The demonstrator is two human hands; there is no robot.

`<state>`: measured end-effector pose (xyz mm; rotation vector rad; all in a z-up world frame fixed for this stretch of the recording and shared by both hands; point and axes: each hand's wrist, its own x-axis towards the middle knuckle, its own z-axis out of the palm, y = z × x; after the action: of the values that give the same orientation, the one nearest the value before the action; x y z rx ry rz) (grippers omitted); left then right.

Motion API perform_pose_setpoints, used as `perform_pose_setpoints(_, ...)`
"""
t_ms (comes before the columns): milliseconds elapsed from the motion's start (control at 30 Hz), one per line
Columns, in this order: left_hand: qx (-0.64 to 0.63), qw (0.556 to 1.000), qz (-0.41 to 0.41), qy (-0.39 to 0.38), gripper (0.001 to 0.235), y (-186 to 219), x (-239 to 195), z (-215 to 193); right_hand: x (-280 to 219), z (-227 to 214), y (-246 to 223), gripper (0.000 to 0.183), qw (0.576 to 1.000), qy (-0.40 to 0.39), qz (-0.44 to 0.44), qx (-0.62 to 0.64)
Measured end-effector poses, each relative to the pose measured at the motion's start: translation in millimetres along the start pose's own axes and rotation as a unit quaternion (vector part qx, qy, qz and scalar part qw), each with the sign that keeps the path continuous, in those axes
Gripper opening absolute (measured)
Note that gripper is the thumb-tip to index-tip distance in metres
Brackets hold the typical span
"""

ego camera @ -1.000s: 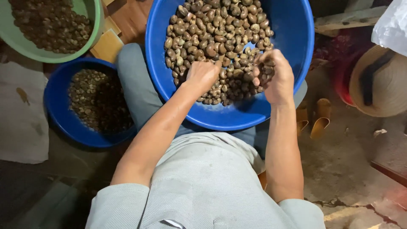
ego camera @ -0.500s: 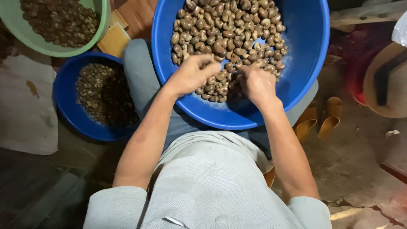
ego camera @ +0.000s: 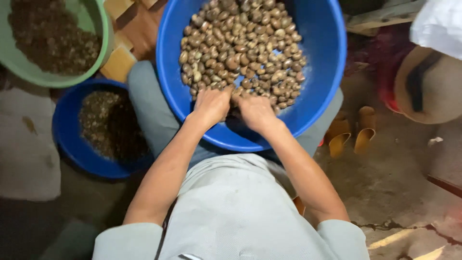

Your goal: The person sits on the floor with a blue basin on their lap, sorting nuts by hand. They pick up handfuls of nuts, separate them, and transfer some to a smaller blue basin on the floor.

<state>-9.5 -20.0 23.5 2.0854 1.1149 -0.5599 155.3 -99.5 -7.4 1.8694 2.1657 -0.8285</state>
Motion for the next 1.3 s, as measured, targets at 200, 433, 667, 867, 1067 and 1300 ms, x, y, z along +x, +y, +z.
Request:
perform_pose_setpoints(200,0.053,0.997,0.046,0.03,0.026,-7,-3,3,-29,-68,-6,0.033,0.969,-0.005,0.045,0.244)
perform_pose_setpoints(433,0.005,0.999,0.039,-0.001,0.044,29,-23,-39,-53,-88,22,0.023,0.599,0.087,0.043,0.794)
perform_pose_setpoints(667,0.112,0.993,0.044,0.016,0.027,13,6,16,-54,-70,38,0.02,0.56,0.18,0.167,0.791)
perform_pose_setpoints(867,-0.016,0.997,0.043,0.062,0.022,-4,-7,-3,-55,-59,49,0.032,0.656,0.216,0.196,0.696)
perform_pose_setpoints(1067,-0.185,0.98,0.055,0.045,0.023,0,-46,-61,-63,-86,29,0.017,0.854,0.17,0.117,0.478)
perform_pose_setpoints(1300,-0.025,0.996,0.076,0.046,0.016,-13,3,12,-29,-22,15,0.025,0.998,-0.024,0.052,-0.009)
